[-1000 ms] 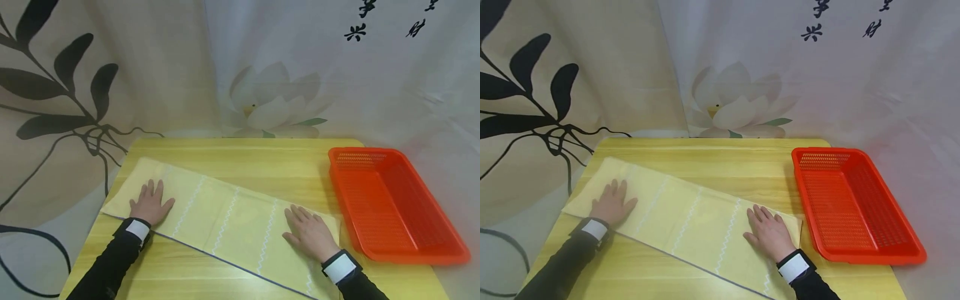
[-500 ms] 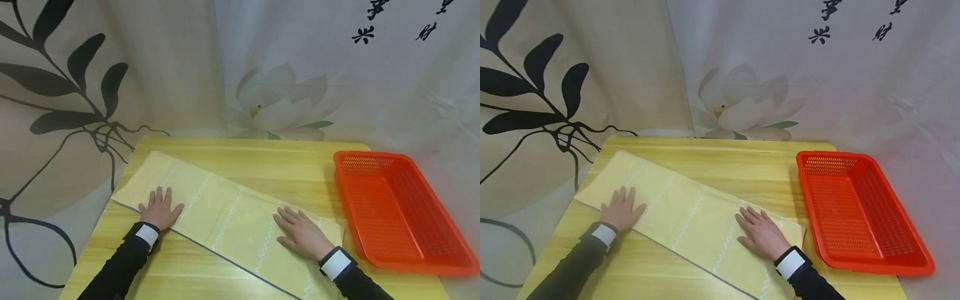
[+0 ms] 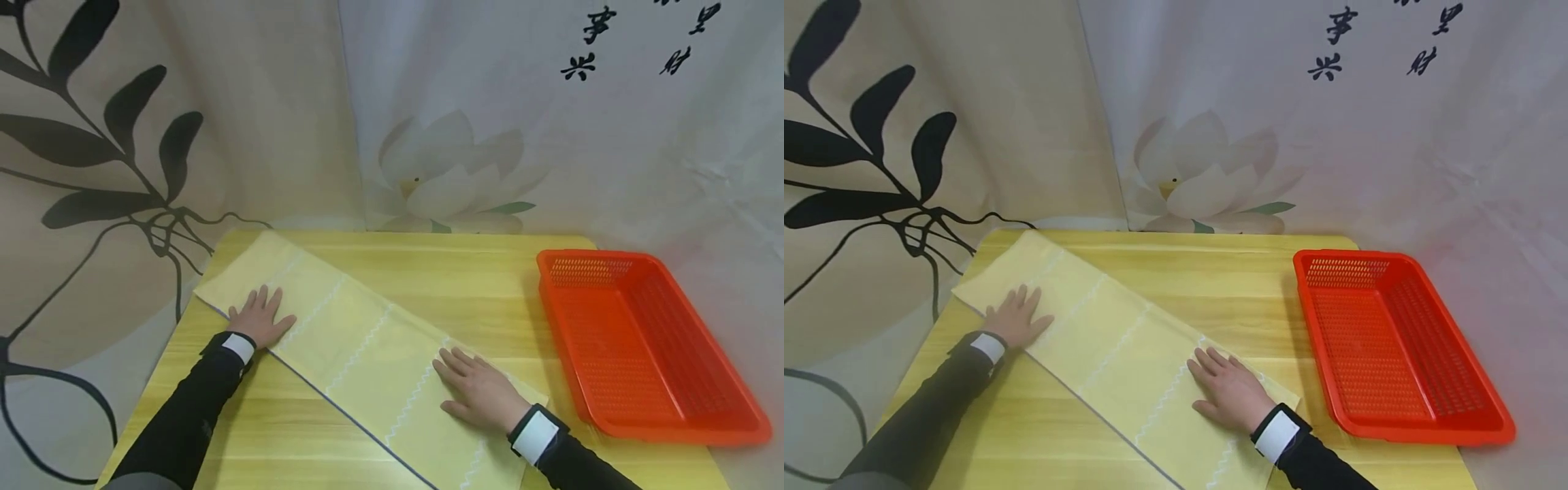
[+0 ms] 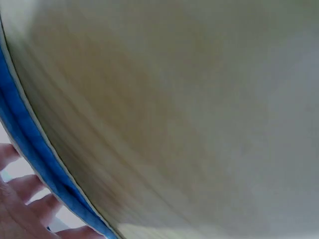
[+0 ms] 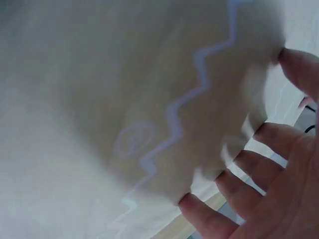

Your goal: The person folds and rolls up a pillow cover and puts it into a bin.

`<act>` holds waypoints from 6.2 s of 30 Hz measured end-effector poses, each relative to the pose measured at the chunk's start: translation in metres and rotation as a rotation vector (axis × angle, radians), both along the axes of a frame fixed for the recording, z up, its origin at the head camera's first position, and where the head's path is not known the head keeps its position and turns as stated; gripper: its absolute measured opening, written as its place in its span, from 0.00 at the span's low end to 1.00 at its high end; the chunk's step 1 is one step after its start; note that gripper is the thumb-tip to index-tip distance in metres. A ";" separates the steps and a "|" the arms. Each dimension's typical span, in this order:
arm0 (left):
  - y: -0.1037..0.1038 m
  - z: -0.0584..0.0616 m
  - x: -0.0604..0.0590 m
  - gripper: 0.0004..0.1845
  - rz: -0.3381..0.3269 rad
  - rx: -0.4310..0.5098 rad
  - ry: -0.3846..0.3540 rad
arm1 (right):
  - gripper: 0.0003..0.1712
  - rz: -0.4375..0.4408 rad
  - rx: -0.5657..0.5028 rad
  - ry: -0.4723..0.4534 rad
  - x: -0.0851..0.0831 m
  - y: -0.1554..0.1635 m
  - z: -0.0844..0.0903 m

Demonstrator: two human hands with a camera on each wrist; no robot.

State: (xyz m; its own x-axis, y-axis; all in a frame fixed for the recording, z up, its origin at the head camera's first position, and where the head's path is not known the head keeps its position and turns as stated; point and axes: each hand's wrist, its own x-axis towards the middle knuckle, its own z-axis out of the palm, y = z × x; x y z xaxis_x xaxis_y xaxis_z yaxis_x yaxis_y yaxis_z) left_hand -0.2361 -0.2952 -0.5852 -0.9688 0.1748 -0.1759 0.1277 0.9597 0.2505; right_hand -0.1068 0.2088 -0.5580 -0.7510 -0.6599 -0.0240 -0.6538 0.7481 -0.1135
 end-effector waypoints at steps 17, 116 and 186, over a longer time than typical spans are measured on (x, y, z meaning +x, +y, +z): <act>-0.017 0.016 -0.009 0.49 -0.037 0.000 -0.047 | 0.43 0.019 0.040 0.009 0.005 -0.019 0.000; 0.336 0.038 0.197 0.14 -1.218 -0.141 0.562 | 0.20 0.189 0.098 0.211 0.038 0.097 0.034; 0.280 0.044 0.181 0.03 -0.412 0.765 -0.108 | 0.13 0.186 0.144 0.290 -0.009 0.078 0.048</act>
State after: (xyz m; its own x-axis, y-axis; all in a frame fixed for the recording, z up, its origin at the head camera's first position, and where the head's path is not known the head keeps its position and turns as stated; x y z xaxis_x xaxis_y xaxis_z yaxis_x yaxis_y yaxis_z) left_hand -0.0551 -0.0149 -0.5408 -0.7872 0.6151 0.0455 0.3656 0.4059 0.8376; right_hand -0.1162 0.2871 -0.5100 -0.6076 -0.7911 0.0698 -0.7697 0.6083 0.1938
